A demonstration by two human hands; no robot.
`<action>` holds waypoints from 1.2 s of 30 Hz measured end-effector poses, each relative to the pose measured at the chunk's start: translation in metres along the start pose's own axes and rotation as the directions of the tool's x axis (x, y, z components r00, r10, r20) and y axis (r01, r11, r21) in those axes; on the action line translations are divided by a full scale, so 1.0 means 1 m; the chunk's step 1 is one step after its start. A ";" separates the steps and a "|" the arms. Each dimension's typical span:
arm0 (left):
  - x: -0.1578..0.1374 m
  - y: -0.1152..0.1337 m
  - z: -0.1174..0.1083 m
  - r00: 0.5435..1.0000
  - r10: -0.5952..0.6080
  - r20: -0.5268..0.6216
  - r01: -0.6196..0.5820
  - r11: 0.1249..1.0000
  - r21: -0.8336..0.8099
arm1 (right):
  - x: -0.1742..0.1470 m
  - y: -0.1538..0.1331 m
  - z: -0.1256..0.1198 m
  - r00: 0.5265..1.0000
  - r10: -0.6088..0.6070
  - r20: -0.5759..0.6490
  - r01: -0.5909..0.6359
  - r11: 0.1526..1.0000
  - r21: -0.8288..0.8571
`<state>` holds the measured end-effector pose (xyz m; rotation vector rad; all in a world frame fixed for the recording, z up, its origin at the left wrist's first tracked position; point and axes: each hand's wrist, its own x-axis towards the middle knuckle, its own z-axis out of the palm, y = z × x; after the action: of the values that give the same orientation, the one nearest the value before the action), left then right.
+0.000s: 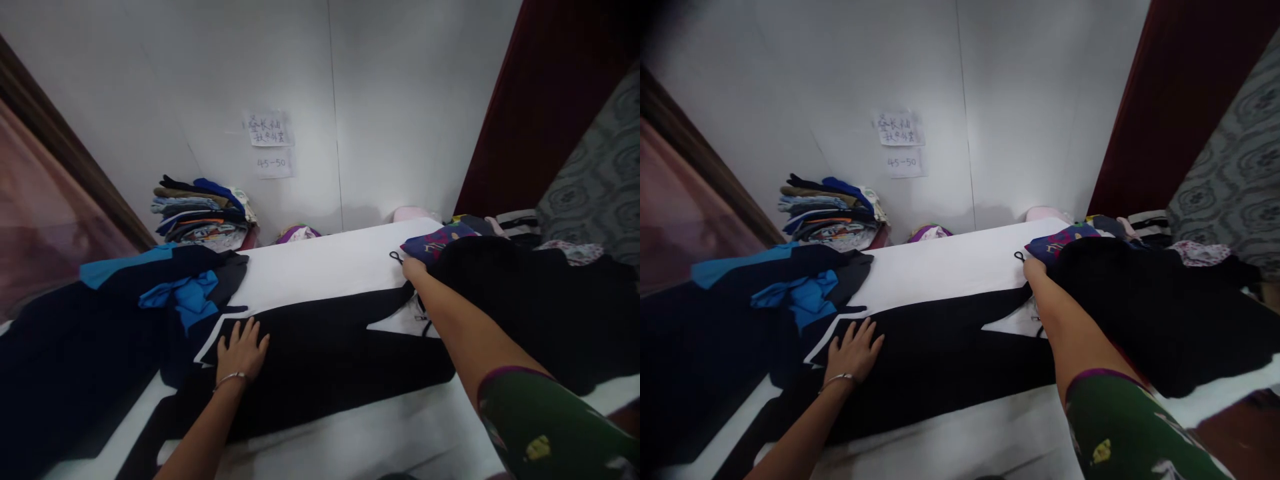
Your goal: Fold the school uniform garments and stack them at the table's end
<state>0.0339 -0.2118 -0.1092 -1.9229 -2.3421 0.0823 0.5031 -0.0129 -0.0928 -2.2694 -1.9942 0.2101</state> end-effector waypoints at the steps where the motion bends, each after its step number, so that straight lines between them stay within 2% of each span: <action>1: 0.000 0.000 0.000 1.000 -0.002 0.000 0.002 1.000 0.003 | 0.001 -0.002 0.001 0.997 0.068 0.021 -0.069 0.997 0.039; 5: 0.000 0.000 0.002 1.000 -0.008 -0.010 0.008 1.000 0.016 | 0.005 -0.005 -0.006 0.988 0.148 0.033 -0.152 0.948 0.281; 9: 0.000 0.001 0.001 1.000 -0.003 -0.008 0.003 1.000 0.015 | 0.004 -0.005 -0.033 0.990 0.135 -0.030 -0.093 0.810 0.579; 14: 0.002 0.001 -0.001 1.000 -0.010 0.019 0.010 1.000 0.007 | -0.017 0.001 -0.090 0.984 0.060 -0.166 0.113 0.511 0.852; 18: 0.003 0.002 -0.002 1.000 -0.001 0.016 0.001 1.000 0.003 | -0.059 0.015 -0.129 0.969 -0.036 -0.246 0.249 0.127 0.960; 20: 0.003 0.003 -0.002 1.000 -0.002 0.018 0.002 1.000 -0.001 | -0.087 0.024 -0.141 0.954 -0.084 -0.289 0.289 -0.007 0.957; 24: 0.002 0.005 -0.005 1.000 0.000 0.026 0.001 1.000 -0.010 | -0.141 0.038 -0.147 0.926 -0.132 -0.354 0.353 -0.037 0.935; 27: 0.002 0.005 -0.006 1.000 0.005 0.026 -0.005 1.000 -0.016 | -0.168 0.043 -0.141 0.935 -0.124 -0.332 0.331 -0.028 0.943; 32: 0.002 0.004 -0.006 1.000 0.007 0.025 -0.006 1.000 -0.026 | -0.186 0.038 -0.125 0.962 -0.099 -0.253 0.256 0.019 0.967; 36: 0.002 0.004 -0.006 1.000 0.008 0.022 -0.007 0.999 -0.039 | -0.185 0.029 -0.118 0.956 -0.047 -0.290 0.290 -0.010 0.957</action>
<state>0.0384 -0.2091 -0.1038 -1.9582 -2.3684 0.0588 0.5294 -0.1997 0.0237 -0.9379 -1.1361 1.0021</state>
